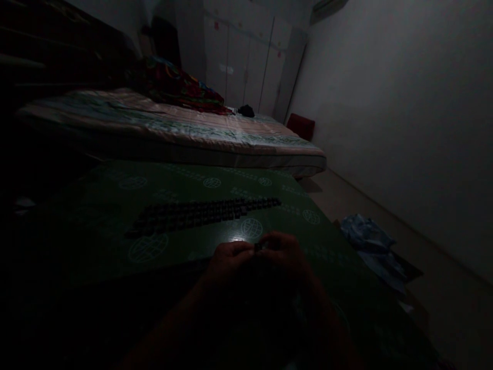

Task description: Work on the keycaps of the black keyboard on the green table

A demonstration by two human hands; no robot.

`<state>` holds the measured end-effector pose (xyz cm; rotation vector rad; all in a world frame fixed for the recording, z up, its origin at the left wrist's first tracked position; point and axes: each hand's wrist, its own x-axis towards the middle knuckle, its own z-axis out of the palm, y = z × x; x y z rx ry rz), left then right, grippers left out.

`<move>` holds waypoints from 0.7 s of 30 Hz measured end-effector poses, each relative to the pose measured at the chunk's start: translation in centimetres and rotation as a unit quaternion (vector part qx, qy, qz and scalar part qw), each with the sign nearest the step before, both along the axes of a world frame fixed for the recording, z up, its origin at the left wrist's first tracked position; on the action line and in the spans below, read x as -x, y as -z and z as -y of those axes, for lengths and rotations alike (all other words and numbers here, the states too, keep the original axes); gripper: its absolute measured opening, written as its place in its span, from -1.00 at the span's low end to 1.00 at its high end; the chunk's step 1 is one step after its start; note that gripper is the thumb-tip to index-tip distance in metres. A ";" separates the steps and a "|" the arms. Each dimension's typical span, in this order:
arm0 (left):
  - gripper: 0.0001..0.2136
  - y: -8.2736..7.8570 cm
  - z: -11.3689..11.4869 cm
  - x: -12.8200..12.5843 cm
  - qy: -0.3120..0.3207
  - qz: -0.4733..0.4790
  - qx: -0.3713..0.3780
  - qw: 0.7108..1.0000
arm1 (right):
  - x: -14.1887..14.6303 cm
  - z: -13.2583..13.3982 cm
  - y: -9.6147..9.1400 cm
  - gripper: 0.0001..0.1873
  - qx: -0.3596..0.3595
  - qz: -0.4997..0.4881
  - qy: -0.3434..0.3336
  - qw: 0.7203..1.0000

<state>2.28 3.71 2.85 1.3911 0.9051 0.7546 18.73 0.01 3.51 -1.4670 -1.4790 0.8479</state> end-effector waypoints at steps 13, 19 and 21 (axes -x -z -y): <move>-0.79 0.2 -0.4 0.0 -0.016 -0.077 -0.066 0.995 | -0.1 -1.6 -0.1 -0.74 0.007 0.040 -0.024 0.999; -0.80 1.4 0.1 -0.1 -0.031 -0.212 -0.273 0.938 | -1.3 -6.1 1.1 -0.75 0.012 0.096 -0.030 0.995; -0.83 1.9 0.2 -0.1 -0.028 -0.252 -0.324 0.912 | -1.7 -8.2 1.7 -0.75 0.032 0.123 -0.013 0.992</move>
